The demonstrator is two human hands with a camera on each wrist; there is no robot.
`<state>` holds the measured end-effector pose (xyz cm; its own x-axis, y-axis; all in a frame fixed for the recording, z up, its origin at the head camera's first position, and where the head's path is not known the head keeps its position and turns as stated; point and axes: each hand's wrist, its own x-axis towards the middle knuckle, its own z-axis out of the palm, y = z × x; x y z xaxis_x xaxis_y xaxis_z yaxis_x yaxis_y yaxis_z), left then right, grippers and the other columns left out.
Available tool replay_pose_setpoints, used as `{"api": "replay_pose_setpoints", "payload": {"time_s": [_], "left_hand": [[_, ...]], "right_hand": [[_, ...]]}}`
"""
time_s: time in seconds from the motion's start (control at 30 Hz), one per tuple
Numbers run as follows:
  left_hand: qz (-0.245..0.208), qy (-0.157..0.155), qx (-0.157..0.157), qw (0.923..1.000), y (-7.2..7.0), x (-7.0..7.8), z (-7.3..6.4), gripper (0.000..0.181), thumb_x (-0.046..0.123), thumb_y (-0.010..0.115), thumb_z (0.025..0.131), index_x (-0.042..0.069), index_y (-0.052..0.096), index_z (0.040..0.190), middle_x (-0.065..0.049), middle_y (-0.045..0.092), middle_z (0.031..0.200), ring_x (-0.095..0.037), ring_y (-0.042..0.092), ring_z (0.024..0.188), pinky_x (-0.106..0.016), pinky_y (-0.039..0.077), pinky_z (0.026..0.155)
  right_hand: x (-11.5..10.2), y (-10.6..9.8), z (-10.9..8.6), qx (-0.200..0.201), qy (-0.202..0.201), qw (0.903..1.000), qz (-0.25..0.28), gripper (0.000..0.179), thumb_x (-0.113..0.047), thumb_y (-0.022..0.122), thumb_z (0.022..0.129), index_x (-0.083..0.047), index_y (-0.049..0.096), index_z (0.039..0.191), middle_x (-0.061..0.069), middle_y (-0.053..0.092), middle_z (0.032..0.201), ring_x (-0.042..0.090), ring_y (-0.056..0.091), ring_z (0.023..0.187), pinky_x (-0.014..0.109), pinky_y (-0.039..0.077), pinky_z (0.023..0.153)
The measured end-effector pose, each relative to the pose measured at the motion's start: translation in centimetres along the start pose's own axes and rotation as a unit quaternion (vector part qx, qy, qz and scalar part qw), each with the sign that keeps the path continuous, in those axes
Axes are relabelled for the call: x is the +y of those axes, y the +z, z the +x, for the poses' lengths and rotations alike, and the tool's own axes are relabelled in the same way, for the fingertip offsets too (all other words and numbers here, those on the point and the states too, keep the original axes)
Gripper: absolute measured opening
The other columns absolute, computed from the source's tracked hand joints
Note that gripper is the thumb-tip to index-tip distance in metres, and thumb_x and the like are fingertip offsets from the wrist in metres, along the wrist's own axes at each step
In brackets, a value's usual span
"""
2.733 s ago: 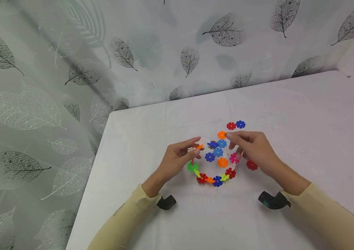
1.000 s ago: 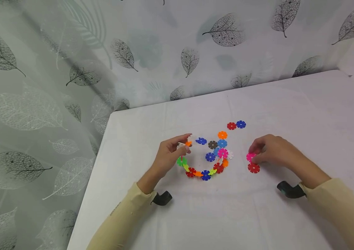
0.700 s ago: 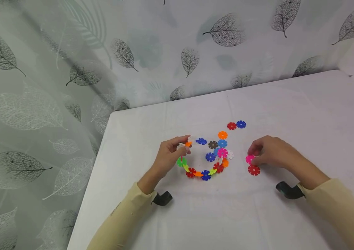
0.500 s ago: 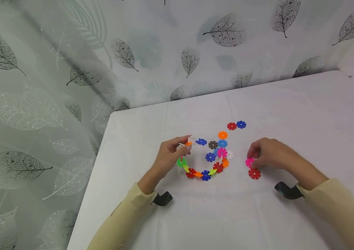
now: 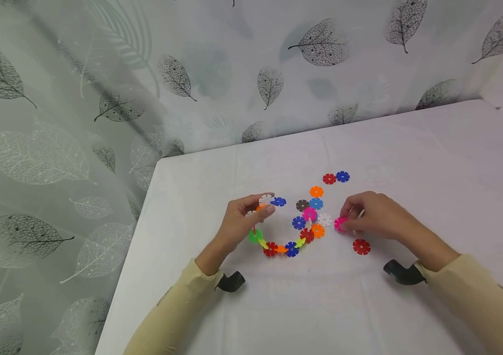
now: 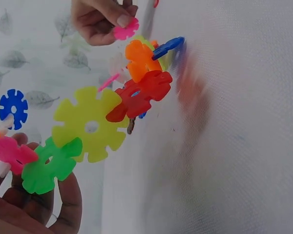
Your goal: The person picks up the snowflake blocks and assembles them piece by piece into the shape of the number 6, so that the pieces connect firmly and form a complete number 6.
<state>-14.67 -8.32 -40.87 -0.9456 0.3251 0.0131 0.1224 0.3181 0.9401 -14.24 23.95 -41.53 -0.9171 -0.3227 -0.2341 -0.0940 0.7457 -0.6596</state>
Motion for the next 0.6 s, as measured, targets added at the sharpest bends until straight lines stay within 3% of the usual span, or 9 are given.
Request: {"api": "replay_pose_setpoints", "payload": {"time_s": [0.13, 0.23, 0.4, 0.6], "left_hand": [[-0.010, 0.002, -0.008, 0.9999, 0.1, 0.1, -0.1, 0.037, 0.033, 0.074, 0.094, 0.016, 0.073, 0.126, 0.003, 0.069, 0.104, -0.017, 0.061, 0.097, -0.029, 0.051, 0.071], [-0.016, 0.007, -0.014, 0.9998, 0.1, 0.1, 0.0, 0.034, 0.031, 0.074, 0.094, 0.014, 0.074, 0.124, 0.004, 0.070, 0.107, -0.016, 0.061, 0.101, -0.031, 0.054, 0.075], [-0.018, 0.027, -0.017, 0.9993, 0.2, 0.1, 0.0, 0.029, 0.028, 0.074, 0.094, 0.013, 0.076, 0.119, 0.003, 0.072, 0.105, -0.015, 0.060, 0.104, -0.036, 0.053, 0.082], [-0.026, 0.039, -0.019, 0.9987, 0.4, 0.0, 0.0, 0.029, 0.026, 0.073, 0.095, 0.011, 0.076, 0.119, 0.001, 0.072, 0.102, -0.017, 0.061, 0.099, -0.032, 0.052, 0.081]], "right_hand": [[-0.9, 0.8, 0.2, 0.041, -0.029, 0.9984, 0.027, 0.033, -0.028, 0.088, 0.080, -0.007, 0.072, 0.099, -0.002, 0.068, 0.083, 0.015, 0.065, 0.074, 0.027, 0.055, 0.062], [-1.6, 1.4, 0.2, 0.069, -0.054, 0.9940, 0.066, 0.026, -0.021, 0.086, 0.082, -0.008, 0.074, 0.101, -0.001, 0.072, 0.088, 0.017, 0.070, 0.078, 0.025, 0.057, 0.065], [-2.8, 2.3, 0.4, 0.109, -0.082, 0.9806, 0.141, 0.025, -0.019, 0.082, 0.088, -0.007, 0.072, 0.107, 0.005, 0.074, 0.094, 0.024, 0.073, 0.083, 0.028, 0.059, 0.067], [-4.1, 3.1, 0.6, 0.148, -0.089, 0.9643, 0.200, 0.029, -0.021, 0.080, 0.090, -0.004, 0.069, 0.110, 0.011, 0.074, 0.097, 0.023, 0.074, 0.083, 0.029, 0.059, 0.067]]}}
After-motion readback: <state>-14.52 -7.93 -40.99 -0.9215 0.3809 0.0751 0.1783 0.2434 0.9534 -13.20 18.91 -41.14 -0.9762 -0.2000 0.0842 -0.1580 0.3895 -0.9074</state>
